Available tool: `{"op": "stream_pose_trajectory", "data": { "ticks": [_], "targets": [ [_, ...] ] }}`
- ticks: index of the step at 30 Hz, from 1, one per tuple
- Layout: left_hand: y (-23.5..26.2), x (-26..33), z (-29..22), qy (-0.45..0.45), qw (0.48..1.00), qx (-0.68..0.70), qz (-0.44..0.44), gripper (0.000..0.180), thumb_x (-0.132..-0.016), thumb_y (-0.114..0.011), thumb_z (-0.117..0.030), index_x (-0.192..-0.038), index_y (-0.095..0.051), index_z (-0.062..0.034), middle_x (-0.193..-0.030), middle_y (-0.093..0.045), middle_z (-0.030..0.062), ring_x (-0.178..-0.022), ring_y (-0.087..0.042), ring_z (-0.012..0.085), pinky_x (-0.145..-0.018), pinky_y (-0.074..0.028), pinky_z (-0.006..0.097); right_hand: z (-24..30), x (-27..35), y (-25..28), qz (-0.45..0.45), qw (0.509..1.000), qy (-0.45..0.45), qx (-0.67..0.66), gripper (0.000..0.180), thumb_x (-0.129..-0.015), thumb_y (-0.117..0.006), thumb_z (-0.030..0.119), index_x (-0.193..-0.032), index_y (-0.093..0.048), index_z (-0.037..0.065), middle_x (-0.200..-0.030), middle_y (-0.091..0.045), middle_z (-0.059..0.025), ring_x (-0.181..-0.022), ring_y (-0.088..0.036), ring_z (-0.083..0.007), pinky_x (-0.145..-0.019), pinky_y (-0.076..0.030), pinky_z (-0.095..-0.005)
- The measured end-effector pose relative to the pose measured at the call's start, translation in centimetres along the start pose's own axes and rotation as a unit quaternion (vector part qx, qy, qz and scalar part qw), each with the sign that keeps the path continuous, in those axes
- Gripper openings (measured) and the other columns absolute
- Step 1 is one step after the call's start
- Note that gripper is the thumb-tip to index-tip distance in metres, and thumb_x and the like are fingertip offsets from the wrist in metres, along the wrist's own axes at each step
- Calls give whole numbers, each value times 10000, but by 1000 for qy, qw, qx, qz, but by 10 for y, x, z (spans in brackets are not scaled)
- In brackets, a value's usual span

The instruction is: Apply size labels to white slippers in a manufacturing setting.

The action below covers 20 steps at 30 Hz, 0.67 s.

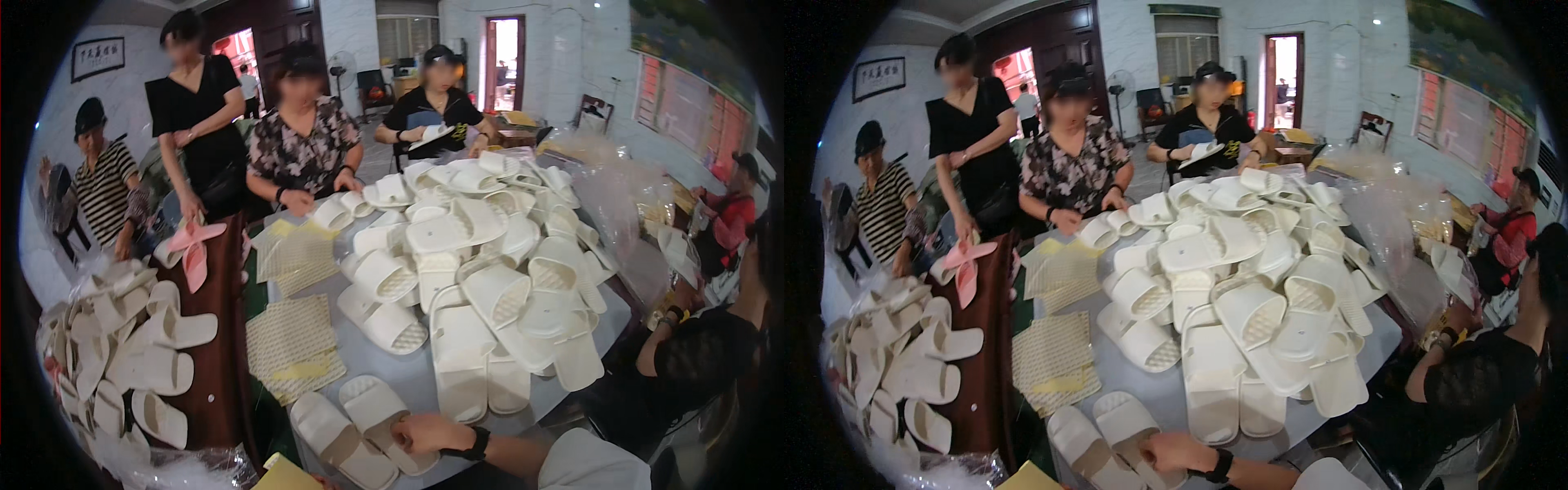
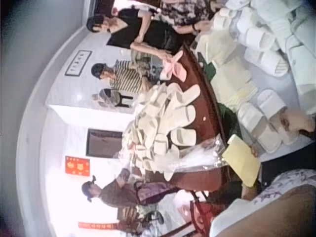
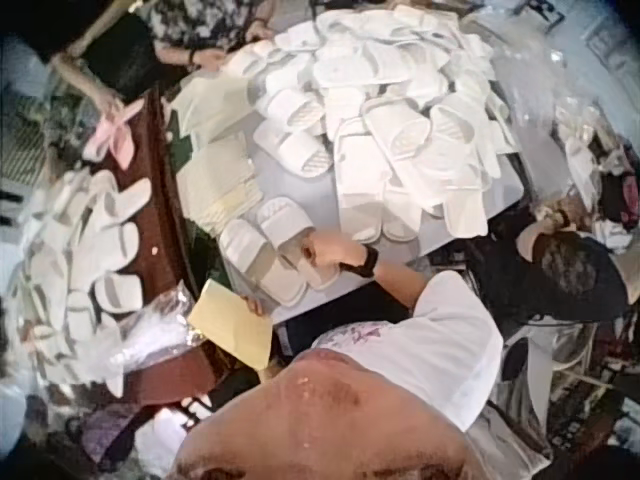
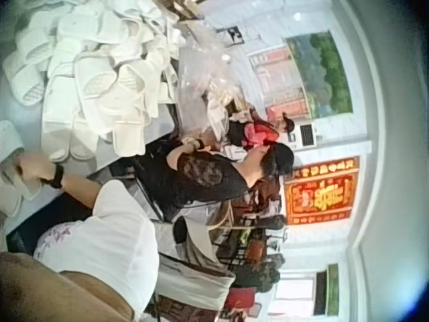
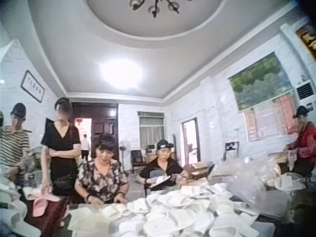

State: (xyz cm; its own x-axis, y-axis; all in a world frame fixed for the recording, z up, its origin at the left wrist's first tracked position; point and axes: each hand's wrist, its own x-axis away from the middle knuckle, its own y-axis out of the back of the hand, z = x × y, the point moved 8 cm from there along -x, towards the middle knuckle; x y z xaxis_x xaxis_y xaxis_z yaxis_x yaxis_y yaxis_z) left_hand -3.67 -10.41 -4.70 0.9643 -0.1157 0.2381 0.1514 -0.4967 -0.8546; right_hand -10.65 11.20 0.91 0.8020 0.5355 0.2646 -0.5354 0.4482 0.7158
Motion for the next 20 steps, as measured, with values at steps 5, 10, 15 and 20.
{"op": "stream_pose_trajectory", "data": {
  "ticks": [5,10,15,20],
  "targets": [
    [-3,5,-2,1,1000,3,-25,474,-887,-429,-407,-1135,-434,-3,-825,-491,72,-684,-435,173,-653,-384,326,0,0,-4,-22,998,4,-56,146,-725,-574,168,-861,-572,115,-842,-601,-88,-816,-592,-283,-658,-458,-384],
    [5,10,-4,-1,999,35,-1,472,-887,-436,-396,-1143,-437,1,-853,-497,67,-704,-435,163,-654,-379,313,-7,0,-5,-27,998,-19,-63,170,-707,-542,130,-870,-585,115,-827,-605,-106,-807,-596,-294,-654,-461,-391],
    [0,7,-1,-17,988,54,140,445,-880,-465,-376,-1148,-440,-22,-898,-493,51,-730,-415,139,-671,-359,290,-10,2,7,-30,998,-18,-57,157,-713,-541,129,-851,-600,82,-809,-619,-127,-777,-602,-305,-648,-459,-389],
    [-11,33,-15,-56,997,17,51,350,-867,-514,-305,-1117,-459,-65,-892,-487,54,-743,-433,141,-640,-403,281,3,3,-2,-38,998,-17,-56,167,-796,-551,188,-908,-579,67,-774,-606,-137,-732,-592,-308,-619,-450,-376]
  ]
}}
